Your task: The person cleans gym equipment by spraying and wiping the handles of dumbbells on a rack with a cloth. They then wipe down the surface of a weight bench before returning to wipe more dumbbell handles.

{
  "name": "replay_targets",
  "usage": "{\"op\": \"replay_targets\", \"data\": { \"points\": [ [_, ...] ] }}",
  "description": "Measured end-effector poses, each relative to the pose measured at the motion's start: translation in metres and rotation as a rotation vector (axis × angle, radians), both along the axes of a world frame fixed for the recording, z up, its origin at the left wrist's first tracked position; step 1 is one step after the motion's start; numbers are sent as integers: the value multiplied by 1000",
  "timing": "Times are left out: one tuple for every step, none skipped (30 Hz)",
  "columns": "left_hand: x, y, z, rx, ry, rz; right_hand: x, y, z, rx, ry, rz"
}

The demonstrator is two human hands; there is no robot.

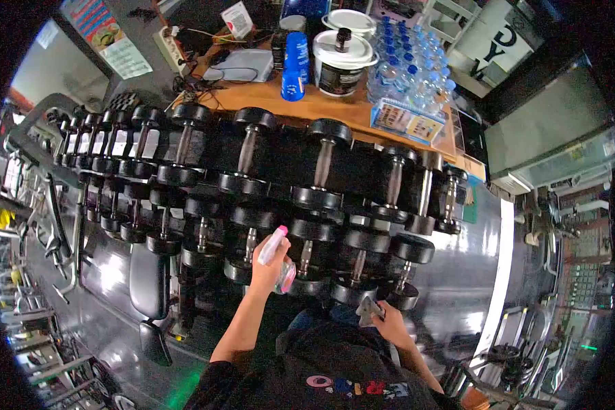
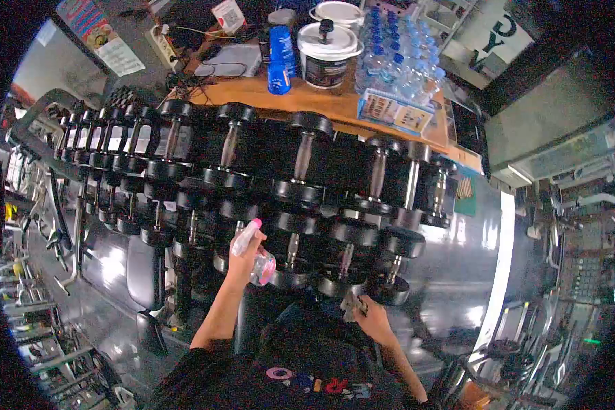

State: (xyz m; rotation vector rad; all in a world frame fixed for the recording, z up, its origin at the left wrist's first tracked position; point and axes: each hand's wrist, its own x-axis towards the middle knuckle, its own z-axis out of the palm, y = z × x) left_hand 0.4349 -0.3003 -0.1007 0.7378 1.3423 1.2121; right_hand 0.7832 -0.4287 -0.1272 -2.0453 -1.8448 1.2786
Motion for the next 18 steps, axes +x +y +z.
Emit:
{"op": "replay_targets", "data": {
  "points": [
    [0, 2, -4, -11, 8, -15, -2, 5, 2, 22, 25, -7],
    [0, 2, -6, -41, 51, -8, -4, 13, 2, -18, -8, -14],
    [0, 3, -8, -44, 58, 3, -5, 23, -1, -21, -2, -2],
    [-1, 1, -10, -63, 32, 53, -6, 30, -6, 50, 15, 11],
    [-1, 0, -11, -83, 7, 100, -7, 37, -10, 120, 32, 21],
    [-2, 0, -4, -89, 86, 85, -14, 50, -2, 101, 11, 20],
    [-2, -1, -1, -103, 91, 86, -19, 60, 5, 87, 15, 20],
    [-2, 0, 2, -119, 141, 43, -22, 70, 11, 51, 43, 30],
    [-2, 1, 2, -134, 191, 2, -25, 77, 14, 16, 70, 41],
    [-4, 0, -5, -107, 251, -20, -28, 82, 15, 38, 55, 82],
    [-5, 0, -6, -118, 255, -18, -29, 81, 13, 28, 59, 85],
    [-4, 3, -6, -103, 294, -14, -29, 82, 12, 31, 81, 117],
    [-3, 6, -6, -86, 332, -9, -28, 83, 10, 37, 101, 150],
    [0, 10, -4, -81, 345, -6, -27, 83, 7, 34, 101, 155],
    [1, 15, -5, -84, 346, -2, -25, 81, 3, 22, 91, 206],
    [1, 21, -6, -60, 403, -31, -23, 81, 0, 11, 84, 257],
    [3, 28, -4, -35, 466, -60, -20, 86, -3, 12, 94, 262],
    [10, 41, 21, -38, 572, -60, -19, 89, -5, -2, 112, 300]
  ]
}}
